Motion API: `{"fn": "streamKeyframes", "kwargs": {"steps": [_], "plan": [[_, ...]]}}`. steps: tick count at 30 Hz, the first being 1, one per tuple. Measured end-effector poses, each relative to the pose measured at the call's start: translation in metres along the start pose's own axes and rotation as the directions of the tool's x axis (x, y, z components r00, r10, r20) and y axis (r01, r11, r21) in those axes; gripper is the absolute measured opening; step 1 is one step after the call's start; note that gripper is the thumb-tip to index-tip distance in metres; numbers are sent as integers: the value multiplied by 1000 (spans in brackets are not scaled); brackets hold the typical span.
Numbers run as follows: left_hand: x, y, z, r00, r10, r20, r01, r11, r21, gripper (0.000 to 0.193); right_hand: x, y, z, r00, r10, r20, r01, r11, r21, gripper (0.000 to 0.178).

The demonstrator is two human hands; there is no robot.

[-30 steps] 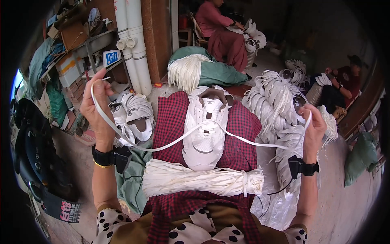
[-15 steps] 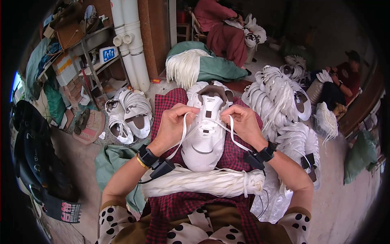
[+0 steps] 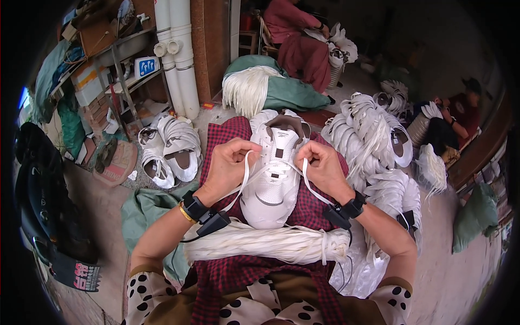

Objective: Insert and thread laces into white sneaker-style shoes.

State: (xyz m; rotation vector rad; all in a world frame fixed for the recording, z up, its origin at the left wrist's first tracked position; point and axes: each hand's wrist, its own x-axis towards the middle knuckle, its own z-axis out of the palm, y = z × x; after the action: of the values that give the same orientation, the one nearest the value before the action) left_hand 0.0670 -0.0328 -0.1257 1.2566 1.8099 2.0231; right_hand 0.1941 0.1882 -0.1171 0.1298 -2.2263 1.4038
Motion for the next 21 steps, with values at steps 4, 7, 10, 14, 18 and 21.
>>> {"fn": "streamKeyframes", "kwargs": {"steps": [4, 7, 10, 14, 18, 21], "plan": [[1, -7, 2, 998, -51, -21, 51, 999, -20, 12, 5, -17, 8, 1000, 6, -16, -8, 989, -146, 18], [3, -5, 5, 999, -8, -31, 8, 1000, -13, 11, 8, -15, 2, 996, 84, 15, -82, 991, -103, 9], [4, -7, 3, 998, 28, -48, -28, 1000, 14, 9, 9, -16, 3, 988, 148, 38, -144, 985, -95, 6], [5, 4, -2, 1000, -8, 3, 8, 990, 140, 7, 10, -18, 5, 990, 131, 43, -128, 990, -61, 11], [9, 17, 16, 951, 287, 112, -305, 821, 482, 9, 6, -19, 0, 988, 151, 35, -149, 987, -55, 17], [23, 23, 18, 956, 228, 184, -289, 841, 457, 7, 8, -24, -9, 988, 141, 61, -130, 978, -162, 24]]}}
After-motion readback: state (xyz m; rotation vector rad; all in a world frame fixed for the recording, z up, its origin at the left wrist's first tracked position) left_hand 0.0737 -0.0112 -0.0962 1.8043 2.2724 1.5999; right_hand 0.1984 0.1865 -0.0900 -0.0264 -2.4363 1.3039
